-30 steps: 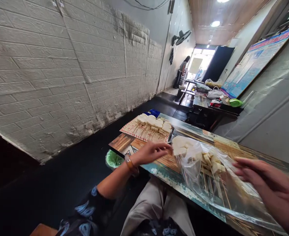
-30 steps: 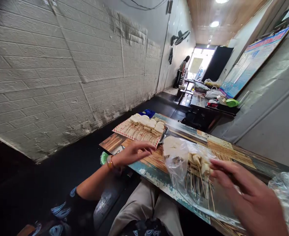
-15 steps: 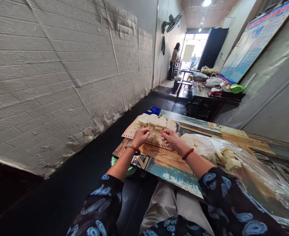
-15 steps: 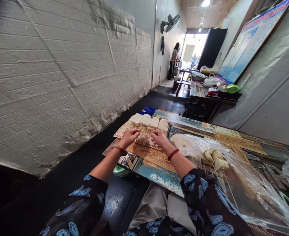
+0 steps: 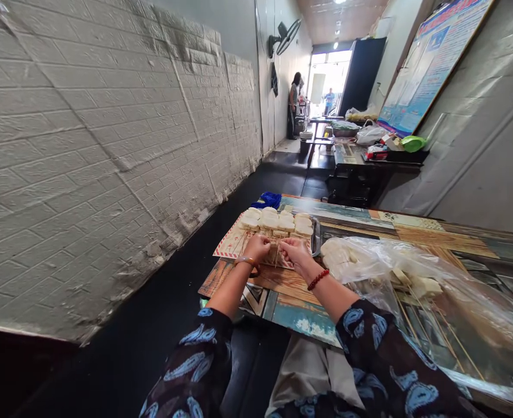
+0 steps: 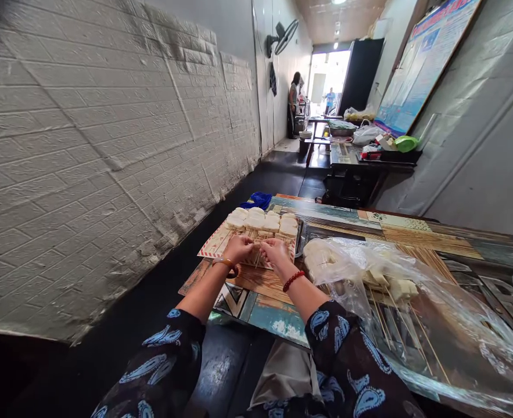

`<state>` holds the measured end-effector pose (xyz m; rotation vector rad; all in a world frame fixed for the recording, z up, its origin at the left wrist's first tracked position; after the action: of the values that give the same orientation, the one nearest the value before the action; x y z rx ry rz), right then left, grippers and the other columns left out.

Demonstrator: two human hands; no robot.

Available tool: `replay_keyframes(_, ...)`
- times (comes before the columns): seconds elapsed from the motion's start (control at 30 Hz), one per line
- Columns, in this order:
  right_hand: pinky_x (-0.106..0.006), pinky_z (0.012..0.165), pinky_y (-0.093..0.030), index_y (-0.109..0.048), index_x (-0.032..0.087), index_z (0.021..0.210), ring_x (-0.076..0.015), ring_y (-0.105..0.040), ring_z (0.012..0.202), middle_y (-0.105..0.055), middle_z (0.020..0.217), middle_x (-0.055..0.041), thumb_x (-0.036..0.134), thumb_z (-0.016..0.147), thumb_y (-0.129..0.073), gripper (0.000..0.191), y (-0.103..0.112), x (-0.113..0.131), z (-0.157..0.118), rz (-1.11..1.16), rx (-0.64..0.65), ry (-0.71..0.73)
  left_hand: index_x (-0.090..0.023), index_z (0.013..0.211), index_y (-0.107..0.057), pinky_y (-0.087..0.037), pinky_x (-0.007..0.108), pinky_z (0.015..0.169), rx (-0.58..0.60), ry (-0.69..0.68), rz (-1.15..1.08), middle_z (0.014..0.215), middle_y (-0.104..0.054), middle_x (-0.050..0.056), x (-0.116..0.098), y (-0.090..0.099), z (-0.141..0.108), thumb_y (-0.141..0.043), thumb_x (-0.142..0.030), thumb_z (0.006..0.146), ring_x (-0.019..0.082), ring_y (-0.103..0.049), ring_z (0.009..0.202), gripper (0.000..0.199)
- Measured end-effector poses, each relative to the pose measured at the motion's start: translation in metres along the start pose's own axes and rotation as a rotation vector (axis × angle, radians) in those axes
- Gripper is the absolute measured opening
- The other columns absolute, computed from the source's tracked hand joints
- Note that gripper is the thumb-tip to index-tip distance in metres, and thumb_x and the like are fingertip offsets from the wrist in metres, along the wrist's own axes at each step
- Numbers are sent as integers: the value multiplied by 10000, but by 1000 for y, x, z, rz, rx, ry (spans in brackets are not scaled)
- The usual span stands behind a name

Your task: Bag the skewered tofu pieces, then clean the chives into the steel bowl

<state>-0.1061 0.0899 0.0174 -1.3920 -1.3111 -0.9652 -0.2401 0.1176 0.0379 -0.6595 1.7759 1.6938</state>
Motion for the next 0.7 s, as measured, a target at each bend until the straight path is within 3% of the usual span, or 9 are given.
replay_keyframes(0.17,-125,355,-320,-575,154,800,-31,-435,395,-569,552,56,183,791,-610,47,2,4,-2,11,4,60,-111,655,-705,-405,207,514,35,54,-238,566,-659,23,10,-1,-2,-597,-184,747,110,-547,505,160)
replay_keyframes(0.3,-137,358,-347,-588,150,892,-42,-449,393,-593,567,56,199,793,-618,115,-2,6,3,-18,29,83,-99,674,-694,-363,193,464,29,72,-383,548,-639,22,16,-1,-4,-635,-225,734,85,-495,451,151)
replay_keyframes(0.43,-143,356,-345,-584,153,780,-45,-434,378,-555,517,63,181,783,-631,54,-13,8,15,-90,38,73,-95,665,-692,-379,192,486,18,59,-473,574,-645,33,17,-4,-3,-672,-270,713,85,-508,484,183)
replay_keyframes(0.57,-147,382,-337,-597,150,682,-53,-444,397,-538,478,53,174,778,-643,109,-24,9,26,-187,53,60,-93,682,-705,-363,194,488,21,51,-499,579,-641,31,18,-8,-1,-705,-297,681,86,-497,494,204)
replay_keyframes(0.7,-161,444,-337,-632,141,642,-65,-459,452,-544,475,42,179,738,-691,120,-23,15,27,-282,40,79,-89,703,-713,-336,199,475,39,26,-485,561,-619,21,16,-7,-1,-693,-324,664,78,-458,466,239)
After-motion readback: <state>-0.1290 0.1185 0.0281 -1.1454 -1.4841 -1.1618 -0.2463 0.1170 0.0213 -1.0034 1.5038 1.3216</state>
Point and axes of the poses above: each hand's wrist, its own z-axis towards the middle knuckle, its own y-axis out of the back of the hand, x = y × z, the point moved 9 cm from there along z, towards the middle knuckle
